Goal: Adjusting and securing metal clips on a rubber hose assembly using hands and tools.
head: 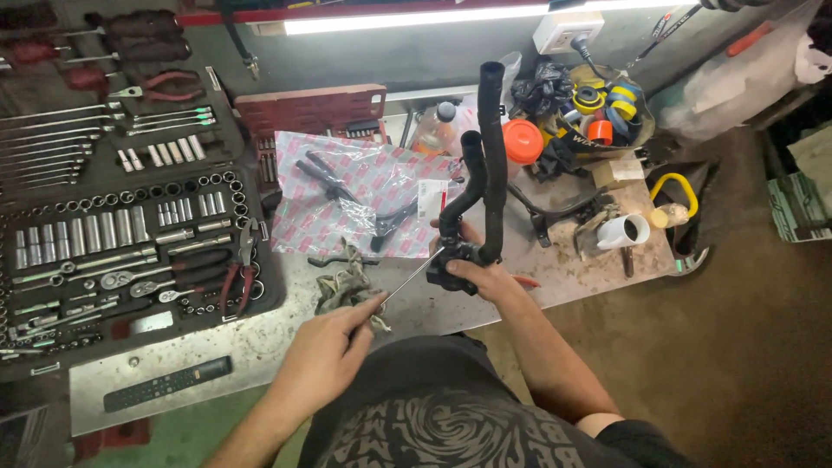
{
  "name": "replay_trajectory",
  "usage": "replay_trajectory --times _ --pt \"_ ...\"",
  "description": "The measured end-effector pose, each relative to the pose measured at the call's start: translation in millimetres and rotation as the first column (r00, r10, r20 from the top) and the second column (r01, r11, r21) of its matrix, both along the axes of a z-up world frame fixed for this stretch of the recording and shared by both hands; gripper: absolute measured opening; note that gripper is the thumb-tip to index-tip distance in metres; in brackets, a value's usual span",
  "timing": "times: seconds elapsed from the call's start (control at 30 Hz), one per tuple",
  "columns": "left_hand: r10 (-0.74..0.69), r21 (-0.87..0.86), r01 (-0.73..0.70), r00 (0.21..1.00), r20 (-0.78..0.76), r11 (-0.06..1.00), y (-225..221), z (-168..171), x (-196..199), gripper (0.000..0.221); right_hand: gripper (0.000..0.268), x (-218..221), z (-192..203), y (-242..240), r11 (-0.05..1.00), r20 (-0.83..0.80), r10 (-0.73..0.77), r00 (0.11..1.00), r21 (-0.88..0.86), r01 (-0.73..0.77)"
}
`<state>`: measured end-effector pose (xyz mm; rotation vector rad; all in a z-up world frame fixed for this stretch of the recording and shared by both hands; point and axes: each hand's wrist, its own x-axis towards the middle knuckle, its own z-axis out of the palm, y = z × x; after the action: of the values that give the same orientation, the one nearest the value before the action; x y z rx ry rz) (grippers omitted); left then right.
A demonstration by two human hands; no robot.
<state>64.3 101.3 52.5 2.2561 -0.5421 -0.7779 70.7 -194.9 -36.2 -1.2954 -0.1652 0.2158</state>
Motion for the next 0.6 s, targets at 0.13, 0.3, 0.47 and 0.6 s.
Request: replay_trajectory --times 0.13,0.3,0.47,0.6 --pt "-0.026 -0.033 0.027 0.999 0.03 0.999 -4.2 -8.6 -4.0 0.054 0.07 -1.6 18.8 4.0 0.994 0.001 -0.032 0.999 -0.108 0.032" --pt "0.02 -0.017 -0.021 0.999 -0.031 1.0 -9.3 -12.7 -6.7 0.057 0.077 -0.1 33.1 3.5 0.965 -0.03 -0.069 0.997 -0.256 0.059" --pt "-0.044 0.005 0.044 0.999 -0.002 0.999 -4.3 -4.8 0.3 0.056 0.073 -3.6 25.3 3.1 0.908 -0.055 -0.068 0.996 -0.418 0.039" --pt "0.059 -0.113 -0.054 0.997 0.042 0.992 -17.2 -34.1 -15.0 0.059 0.065 -5.0 31.4 11.0 0.911 -0.025 -0.204 0.979 -0.372 0.18"
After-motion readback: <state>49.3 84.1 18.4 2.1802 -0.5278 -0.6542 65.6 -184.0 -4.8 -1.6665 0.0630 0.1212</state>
